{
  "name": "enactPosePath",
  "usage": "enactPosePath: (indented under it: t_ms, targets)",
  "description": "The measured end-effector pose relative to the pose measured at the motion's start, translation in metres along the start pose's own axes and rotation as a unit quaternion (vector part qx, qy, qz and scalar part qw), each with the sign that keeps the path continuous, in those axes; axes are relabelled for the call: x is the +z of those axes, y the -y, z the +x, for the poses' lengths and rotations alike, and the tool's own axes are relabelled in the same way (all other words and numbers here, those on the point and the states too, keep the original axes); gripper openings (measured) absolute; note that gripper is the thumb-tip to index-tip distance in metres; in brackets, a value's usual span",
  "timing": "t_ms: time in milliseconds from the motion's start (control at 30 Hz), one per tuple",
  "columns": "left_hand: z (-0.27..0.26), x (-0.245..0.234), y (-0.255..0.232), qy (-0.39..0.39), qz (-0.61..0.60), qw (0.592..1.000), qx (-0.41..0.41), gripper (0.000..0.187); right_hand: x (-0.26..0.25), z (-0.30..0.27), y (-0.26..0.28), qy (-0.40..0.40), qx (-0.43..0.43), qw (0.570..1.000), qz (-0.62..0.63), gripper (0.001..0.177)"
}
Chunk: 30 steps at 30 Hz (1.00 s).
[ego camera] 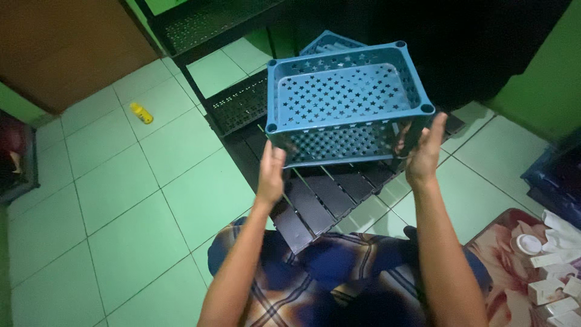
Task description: The person assembles a light blue plastic storage rack by inserting cylindrical rods into the side panels and stacking perforated trays. The person handles the trays and rods by hand, aligning and pressing the components together to form a three-tiered rack.
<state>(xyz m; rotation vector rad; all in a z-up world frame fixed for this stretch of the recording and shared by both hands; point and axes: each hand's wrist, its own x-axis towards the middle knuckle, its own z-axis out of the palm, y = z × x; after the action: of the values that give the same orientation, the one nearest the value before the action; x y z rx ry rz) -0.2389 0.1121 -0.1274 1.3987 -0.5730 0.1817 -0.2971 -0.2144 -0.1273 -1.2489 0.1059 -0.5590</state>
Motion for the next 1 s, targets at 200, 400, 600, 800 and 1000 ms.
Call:
enactPosePath:
  t_ms: [200, 400, 600, 800, 1000]
  targets:
    - [-0.018, 0.013, 0.009, -0.073, 0.228, 0.970, 0.037, 0.042, -0.029, 0.017, -0.036, -0.118, -0.116, 0.983, -0.076, 0.038]
    - [-0.019, 0.012, 0.012, -0.072, 0.157, 0.983, -0.064, 0.040, -0.037, 0.014, -0.022, -0.010, 0.198, 0.975, -0.102, 0.041]
    - [-0.019, 0.014, 0.005, -0.064, 0.171, 0.982, -0.056, 0.039, -0.047, 0.009, -0.033, 0.076, 0.232, 0.969, 0.031, 0.052]
    - [-0.001, 0.021, 0.008, 0.019, 0.056, 0.998, 0.004, 0.055, -0.105, 0.002, -0.024, 0.042, 0.102, 0.978, 0.179, 0.029]
    - [0.048, 0.045, 0.058, 0.056, 0.054, 0.992, -0.104, 0.049, -0.131, 0.006, 0.006, -0.056, 0.058, 0.959, 0.272, 0.017]
